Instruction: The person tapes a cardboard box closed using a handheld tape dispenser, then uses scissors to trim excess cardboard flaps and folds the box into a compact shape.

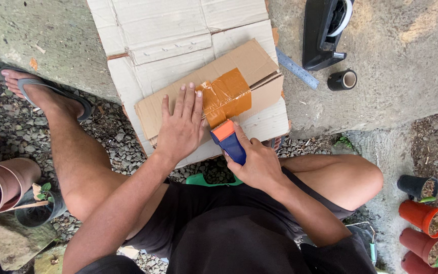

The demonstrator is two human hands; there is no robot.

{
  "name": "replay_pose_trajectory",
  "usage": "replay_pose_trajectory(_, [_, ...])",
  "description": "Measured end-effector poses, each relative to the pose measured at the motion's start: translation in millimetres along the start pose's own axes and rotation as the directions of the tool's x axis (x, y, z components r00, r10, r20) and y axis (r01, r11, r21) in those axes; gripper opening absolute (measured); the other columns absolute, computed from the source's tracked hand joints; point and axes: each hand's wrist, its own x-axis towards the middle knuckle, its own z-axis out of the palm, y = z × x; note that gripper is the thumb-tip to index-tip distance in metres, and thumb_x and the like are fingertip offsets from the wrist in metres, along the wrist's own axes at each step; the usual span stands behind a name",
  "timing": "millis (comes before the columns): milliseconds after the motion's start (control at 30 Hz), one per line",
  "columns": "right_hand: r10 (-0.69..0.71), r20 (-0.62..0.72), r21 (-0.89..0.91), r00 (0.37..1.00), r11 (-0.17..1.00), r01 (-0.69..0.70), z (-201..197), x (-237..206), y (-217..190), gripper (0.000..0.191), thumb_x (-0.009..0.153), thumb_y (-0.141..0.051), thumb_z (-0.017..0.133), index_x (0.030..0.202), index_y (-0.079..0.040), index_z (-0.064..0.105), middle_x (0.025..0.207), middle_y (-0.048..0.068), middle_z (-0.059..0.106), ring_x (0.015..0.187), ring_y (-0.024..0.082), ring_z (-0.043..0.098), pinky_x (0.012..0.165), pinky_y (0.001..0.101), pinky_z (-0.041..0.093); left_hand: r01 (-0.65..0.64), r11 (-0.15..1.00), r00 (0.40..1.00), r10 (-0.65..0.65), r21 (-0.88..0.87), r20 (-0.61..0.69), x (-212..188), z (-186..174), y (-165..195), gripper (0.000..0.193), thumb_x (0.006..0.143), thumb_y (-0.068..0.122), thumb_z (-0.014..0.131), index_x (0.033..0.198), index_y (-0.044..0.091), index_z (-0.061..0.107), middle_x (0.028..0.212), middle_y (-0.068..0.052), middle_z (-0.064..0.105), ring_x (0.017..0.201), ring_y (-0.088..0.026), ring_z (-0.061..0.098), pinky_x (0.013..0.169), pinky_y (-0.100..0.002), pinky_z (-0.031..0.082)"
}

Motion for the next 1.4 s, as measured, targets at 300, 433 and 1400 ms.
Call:
replay_pose_trajectory(300, [-0.018, -0.026, -0.039, 0.999, 0.999, 0.017, 3.9, 11.4, 0.2, 0.084, 0.084, -0.043, 0.073, 0.154, -0.008, 0.044, 0.078, 0.023, 0.068, 0.066, 0.041, 0.071, 0.072, 0.0522, 0.058, -0.488, 0.776, 0.869, 0.477, 0.4, 0.135, 12.6, -9.4, -7.3, 0.071, 0.097, 0.04, 0.049, 0.162, 0.017, 0.033, 0.172, 0.001, 0.014, 0.157, -0.02, 0.008, 0.124, -0.053, 0.013])
replay_pose_trajectory(433, [-0.006, -0.005, -0.011, 1.0, 1.0, 0.006, 0.5, 9.9, 1.5, 0.084, 0.084, -0.042, 0.072, 0.154, -0.006, 0.042, 0.078, 0.024, 0.067, 0.064, 0.041, 0.07, 0.063, 0.0496, 0.058, -0.544, 0.77, 0.838, 0.484, 0.333, 0.251, 22.3, -15.3, -7.8, 0.07, 0.096, 0.037, 0.046, 0.161, 0.015, 0.033, 0.17, 0.001, 0.014, 0.155, -0.016, 0.011, 0.125, -0.046, 0.009])
replay_pose_trajectory(1400, [0.102, 0.574, 0.094, 0.813, 0.978, -0.189, -89.0, 24.3, 70.0, 0.087, 0.071, -0.062, 0.07, 0.15, -0.031, 0.053, 0.123, 0.011, 0.076, 0.108, 0.024, 0.075, 0.095, 0.0336, 0.054, -0.644, 0.542, 0.762, 0.517, 0.54, 0.39, 4.8, 1.7, 9.9, 0.068, 0.104, 0.037, 0.03, 0.159, -0.002, 0.021, 0.172, -0.013, 0.002, 0.156, -0.025, -0.001, 0.123, -0.042, -0.001])
